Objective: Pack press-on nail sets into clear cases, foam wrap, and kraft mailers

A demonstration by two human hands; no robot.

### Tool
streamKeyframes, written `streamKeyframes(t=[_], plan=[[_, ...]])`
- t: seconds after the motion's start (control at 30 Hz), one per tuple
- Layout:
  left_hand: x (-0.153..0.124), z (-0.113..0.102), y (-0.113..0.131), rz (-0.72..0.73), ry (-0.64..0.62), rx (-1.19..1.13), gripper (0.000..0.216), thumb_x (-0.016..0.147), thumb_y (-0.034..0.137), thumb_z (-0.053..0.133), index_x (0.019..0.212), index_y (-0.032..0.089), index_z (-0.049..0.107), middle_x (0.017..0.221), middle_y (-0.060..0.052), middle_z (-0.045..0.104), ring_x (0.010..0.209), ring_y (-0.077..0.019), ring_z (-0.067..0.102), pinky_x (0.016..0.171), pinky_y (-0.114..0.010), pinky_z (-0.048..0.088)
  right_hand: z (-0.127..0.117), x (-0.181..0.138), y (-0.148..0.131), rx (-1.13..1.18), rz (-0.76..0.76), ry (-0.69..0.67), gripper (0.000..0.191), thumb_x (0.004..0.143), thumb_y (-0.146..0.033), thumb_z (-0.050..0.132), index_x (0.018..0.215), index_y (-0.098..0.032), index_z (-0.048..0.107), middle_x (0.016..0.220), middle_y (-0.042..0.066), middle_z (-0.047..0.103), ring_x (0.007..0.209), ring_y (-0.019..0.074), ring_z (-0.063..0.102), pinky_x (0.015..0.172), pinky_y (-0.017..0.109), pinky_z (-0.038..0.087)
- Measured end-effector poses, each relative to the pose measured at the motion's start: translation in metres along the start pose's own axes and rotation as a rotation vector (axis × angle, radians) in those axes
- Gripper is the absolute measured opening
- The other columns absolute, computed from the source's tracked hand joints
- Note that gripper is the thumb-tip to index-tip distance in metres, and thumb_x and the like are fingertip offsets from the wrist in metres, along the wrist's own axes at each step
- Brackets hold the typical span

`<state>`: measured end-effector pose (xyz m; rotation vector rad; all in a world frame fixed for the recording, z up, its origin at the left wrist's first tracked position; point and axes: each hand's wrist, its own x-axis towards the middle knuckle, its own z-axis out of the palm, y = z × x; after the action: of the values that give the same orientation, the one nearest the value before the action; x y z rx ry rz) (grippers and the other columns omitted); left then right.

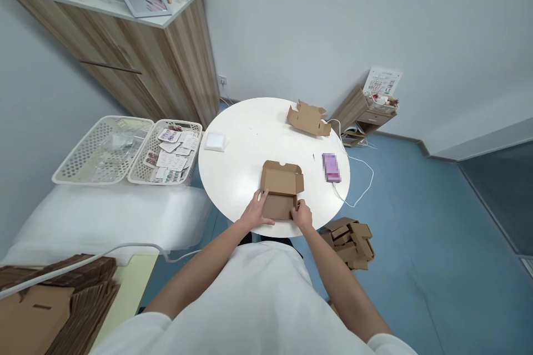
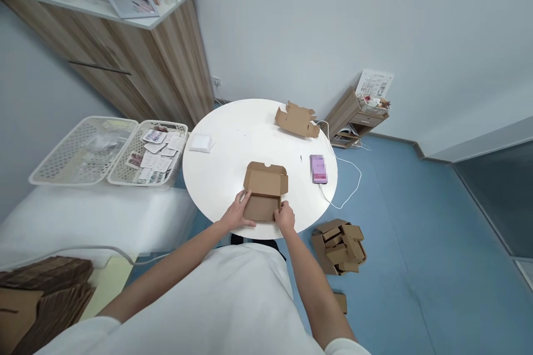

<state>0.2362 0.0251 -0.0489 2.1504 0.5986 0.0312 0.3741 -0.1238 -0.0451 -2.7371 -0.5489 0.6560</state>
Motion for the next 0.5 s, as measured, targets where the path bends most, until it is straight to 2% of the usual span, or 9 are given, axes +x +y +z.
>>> streamKeyframes(t=[0.1,0.2,0.33,0.5], plan=[[-0.014,0.003,-0.005,-0.075,0.059,-0.11,0.102,0.06,0.049,0.067,0.138,0.025,0.005,0.14,-0.014,0.014,0.122,-0.0301,0.035,0.094,-0.041,0.038,-0.002,-0.006,0.005,0.101,0.015,-0.022,0.031,0.077,-0.035,0.044,0.104,-0.019,0.046,0.084,0.006,0.063,0.078,0.0198,0.059,0.062,0.028,0.04],[-0.025,0.009,-0.011,-0.19,0.153,-0.22,0.074,0.076,0.044,0.052,0.137,0.022,0.016,0.135,-0.014,0.027,0.107,-0.0227,0.049,0.084,-0.036,0.046,-0.003,-0.015,0.014,0.234,0.041,-0.047,0.047,0.074,-0.048,0.047,0.111,-0.019,0.044,0.088,0.005,0.062,0.077,0.0185,0.06,0.063,0.028,0.042],[-0.028,0.018,-0.017,-0.338,0.203,-0.262,0.047,0.08,0.03,0.048,0.125,0.016,0.041,0.117,-0.012,0.049,0.089,-0.017,0.058,0.081,-0.034,0.048,0.001,-0.026,0.025,0.551,0.057,-0.174,0.049,0.076,-0.048,0.041,0.117,-0.021,0.04,0.102,0.006,0.059,0.062,0.0137,0.061,0.057,0.028,0.046],[-0.018,0.025,-0.014,-0.37,0.219,-0.311,0.045,0.077,0.018,0.049,0.122,0.017,0.044,0.114,-0.009,0.056,0.093,-0.0165,0.057,0.081,-0.033,0.049,0.007,-0.021,0.029,0.765,-0.029,-0.158,0.041,0.075,-0.041,0.043,0.109,-0.018,0.047,0.106,0.009,0.059,0.072,0.0157,0.062,0.068,0.029,0.049]])
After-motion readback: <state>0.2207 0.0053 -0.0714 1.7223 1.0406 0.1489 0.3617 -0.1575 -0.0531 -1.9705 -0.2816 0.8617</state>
